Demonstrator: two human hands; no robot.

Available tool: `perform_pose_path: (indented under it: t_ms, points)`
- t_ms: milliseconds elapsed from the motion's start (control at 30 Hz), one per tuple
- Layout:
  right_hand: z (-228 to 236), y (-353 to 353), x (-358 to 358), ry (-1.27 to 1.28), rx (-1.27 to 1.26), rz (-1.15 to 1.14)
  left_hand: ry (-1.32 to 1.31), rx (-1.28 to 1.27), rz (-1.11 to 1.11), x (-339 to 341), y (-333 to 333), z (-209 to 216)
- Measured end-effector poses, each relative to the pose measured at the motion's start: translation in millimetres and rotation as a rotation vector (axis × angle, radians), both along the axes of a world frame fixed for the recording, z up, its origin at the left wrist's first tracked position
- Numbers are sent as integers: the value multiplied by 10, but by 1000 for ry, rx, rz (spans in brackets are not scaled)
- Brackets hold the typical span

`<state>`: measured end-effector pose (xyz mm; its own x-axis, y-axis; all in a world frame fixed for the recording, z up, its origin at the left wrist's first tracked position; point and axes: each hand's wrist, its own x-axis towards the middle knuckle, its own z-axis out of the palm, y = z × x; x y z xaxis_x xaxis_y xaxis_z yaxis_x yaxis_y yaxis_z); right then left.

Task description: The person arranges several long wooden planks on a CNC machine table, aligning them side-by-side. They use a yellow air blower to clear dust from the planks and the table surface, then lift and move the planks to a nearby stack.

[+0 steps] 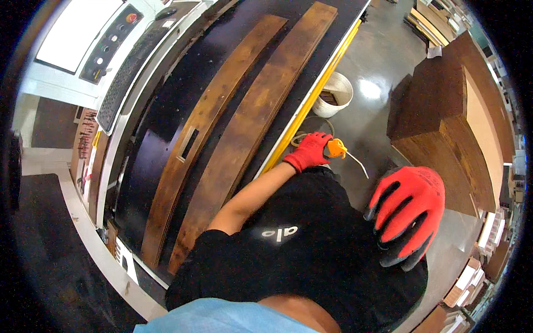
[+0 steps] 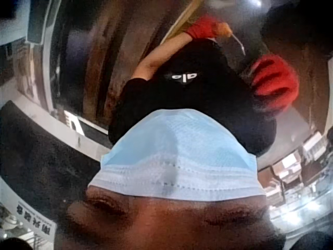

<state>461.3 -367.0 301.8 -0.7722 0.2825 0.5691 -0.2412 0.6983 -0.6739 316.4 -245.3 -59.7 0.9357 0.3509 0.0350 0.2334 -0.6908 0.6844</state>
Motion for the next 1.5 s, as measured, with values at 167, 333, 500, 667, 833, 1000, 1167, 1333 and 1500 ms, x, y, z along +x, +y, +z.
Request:
perform_pose_path:
  t_ms: [167, 333, 500, 667, 833, 1000, 1167, 1333, 1500]
  points:
    - [-131, 228, 119, -14, 9, 42, -15, -228, 198, -63, 36, 36]
    - [-1067, 142, 963, 560, -310, -631, -169, -325, 293, -160, 234, 589]
    - [-2278, 435, 732, 389, -624, -1260, -463, -421, 245, 77, 221, 1036]
    - [-2420, 668, 39, 377, -1012, -1022, -730, -428, 232, -180, 340, 1188]
    - [-1770, 998, -416, 153, -626, -994, -273, 148, 367, -805, 703, 1506]
    - [-1624, 1257, -512, -137, -388, -960, -332, -295, 496, -1143, 725, 1439]
    - [-1711, 1559, 425, -672, 214, -1284, 304, 374, 880, -1461, 747, 1333]
    - [-1304, 1896, 2657, -1159, 488, -2100, 236, 252, 853, -1500, 686, 1220]
    - [-737, 1855, 3404, -1226, 240, -2068, 441, 396, 839, -1406, 666, 1252]
